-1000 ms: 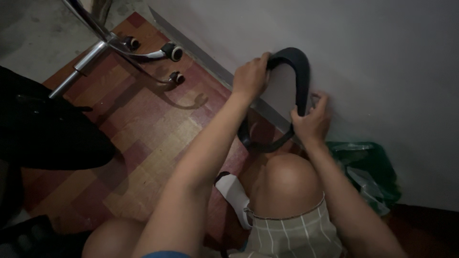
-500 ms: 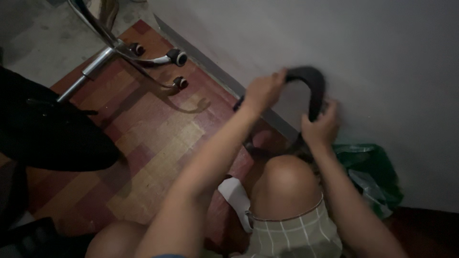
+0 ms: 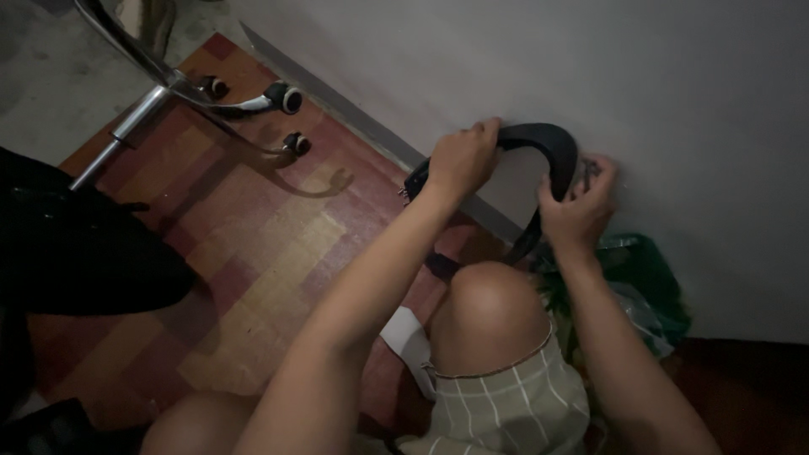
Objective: The person assembles an office chair by attaching a black plastic frame to the underside of the seat and securing it with screws. The person aligns the frame, inserts screws, and tightens them by hand.
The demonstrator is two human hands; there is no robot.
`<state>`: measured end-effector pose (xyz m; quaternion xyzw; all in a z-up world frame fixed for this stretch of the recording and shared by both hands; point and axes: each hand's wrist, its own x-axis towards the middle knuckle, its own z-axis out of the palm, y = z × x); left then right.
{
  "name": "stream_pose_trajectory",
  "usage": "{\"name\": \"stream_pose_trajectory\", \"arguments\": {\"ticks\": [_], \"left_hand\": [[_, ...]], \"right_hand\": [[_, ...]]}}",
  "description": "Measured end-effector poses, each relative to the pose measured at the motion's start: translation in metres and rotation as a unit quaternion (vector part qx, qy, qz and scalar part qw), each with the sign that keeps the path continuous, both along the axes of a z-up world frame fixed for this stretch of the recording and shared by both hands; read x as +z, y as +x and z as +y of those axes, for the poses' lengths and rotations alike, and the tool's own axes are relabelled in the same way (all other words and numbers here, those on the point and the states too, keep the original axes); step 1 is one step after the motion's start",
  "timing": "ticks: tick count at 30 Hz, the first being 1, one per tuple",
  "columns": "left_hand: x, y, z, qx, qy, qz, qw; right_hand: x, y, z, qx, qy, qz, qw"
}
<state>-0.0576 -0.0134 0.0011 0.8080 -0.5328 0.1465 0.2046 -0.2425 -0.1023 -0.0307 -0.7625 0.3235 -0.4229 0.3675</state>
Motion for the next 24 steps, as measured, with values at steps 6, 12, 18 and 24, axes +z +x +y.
{"name": "stream_pose_trajectory", "arguments": {"ticks": [6,12,18,24], "left_hand": [[0.025,-0.012,0.008,-0.002,-0.013,0.047,0.999],[0.044,-0.002,0.082,0.051,-0.042,0.063,0.996],[0.098,0.059,0.243,0.191,0.184,0.1,0.959],[0.144,0.069,0.422,0.434,0.012,-0.053,0.899]], "right_hand": [[0.018,-0.012,0.007,-0.011,-0.172,-0.031,0.984],[0.066,0.008,0.048,0.199,-0.032,-0.006,0.98],[0.099,0.109,0.129,0.529,0.234,0.092,0.81],[0.05,0.265,0.192,0.641,0.343,0.092,0.681]]}}
